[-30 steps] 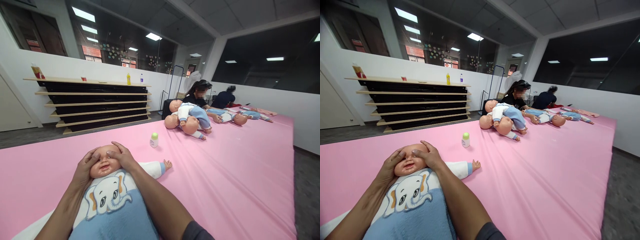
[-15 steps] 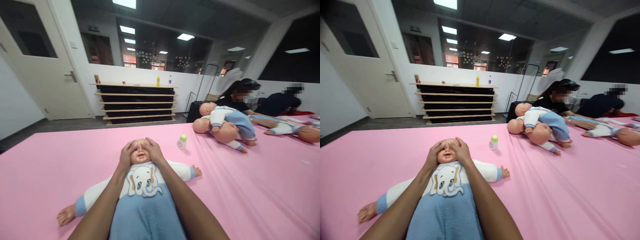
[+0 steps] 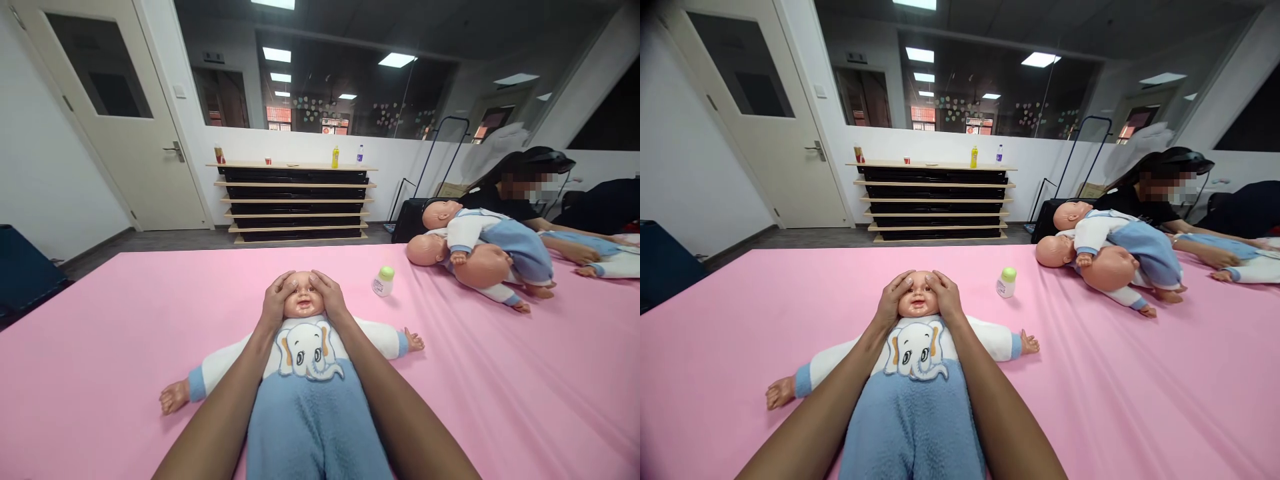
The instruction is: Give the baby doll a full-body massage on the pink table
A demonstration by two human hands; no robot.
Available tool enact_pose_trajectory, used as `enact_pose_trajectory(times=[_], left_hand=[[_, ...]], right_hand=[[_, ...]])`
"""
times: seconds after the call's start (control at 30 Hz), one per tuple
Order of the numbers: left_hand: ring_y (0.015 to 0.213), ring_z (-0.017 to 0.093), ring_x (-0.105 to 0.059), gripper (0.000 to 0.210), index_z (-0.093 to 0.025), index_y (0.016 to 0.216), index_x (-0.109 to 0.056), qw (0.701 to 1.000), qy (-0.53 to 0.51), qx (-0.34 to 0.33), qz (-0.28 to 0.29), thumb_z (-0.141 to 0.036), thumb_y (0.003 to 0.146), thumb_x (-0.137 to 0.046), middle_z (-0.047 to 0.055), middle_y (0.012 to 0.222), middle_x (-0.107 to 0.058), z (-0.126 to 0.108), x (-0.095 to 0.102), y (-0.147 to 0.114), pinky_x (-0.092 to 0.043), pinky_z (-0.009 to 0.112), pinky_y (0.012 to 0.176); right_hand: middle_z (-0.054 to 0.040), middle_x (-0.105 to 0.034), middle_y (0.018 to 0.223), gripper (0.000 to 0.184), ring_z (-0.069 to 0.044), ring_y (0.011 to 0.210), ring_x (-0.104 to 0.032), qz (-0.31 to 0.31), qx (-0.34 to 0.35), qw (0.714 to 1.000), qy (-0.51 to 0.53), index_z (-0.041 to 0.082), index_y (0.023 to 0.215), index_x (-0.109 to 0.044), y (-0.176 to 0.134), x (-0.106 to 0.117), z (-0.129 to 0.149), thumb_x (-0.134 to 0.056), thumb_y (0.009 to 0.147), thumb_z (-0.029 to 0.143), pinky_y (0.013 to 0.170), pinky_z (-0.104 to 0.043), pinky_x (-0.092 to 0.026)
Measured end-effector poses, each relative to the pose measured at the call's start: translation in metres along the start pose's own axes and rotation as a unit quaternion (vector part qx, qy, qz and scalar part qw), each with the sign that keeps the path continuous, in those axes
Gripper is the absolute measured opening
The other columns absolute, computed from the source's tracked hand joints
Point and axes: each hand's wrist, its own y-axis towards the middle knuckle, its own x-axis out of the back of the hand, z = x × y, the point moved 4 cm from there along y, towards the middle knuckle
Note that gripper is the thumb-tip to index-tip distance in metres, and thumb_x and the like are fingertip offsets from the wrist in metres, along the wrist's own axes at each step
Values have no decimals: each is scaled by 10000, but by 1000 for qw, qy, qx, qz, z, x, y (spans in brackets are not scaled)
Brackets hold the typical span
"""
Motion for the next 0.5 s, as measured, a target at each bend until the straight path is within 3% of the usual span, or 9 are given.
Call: enact_pose_trajectory(times=[0.3,0.5], left_hand=[[1073,277,-587,534,-147,1149,-653,999,18,-10,-24,-422,697,-726,110,1173,-651,1,2,1,-423,406,964],[1078,276,-578,512,-151,1120,-667,998,50,-18,-43,-414,687,-740,109,1141,-664,-2,4,1,-425,396,959]], right_hand=[[-83,-628,1213,528,-249,1152,-556,-15,24,1000,-5,154,1159,-659,-1,0,3,-690,729,459,1029,-395,-401],[-69,-619,1229,520,-246,1187,-528,6,16,1000,-16,160,1157,-660,-1,-2,7,-690,730,456,1055,-382,-376]])
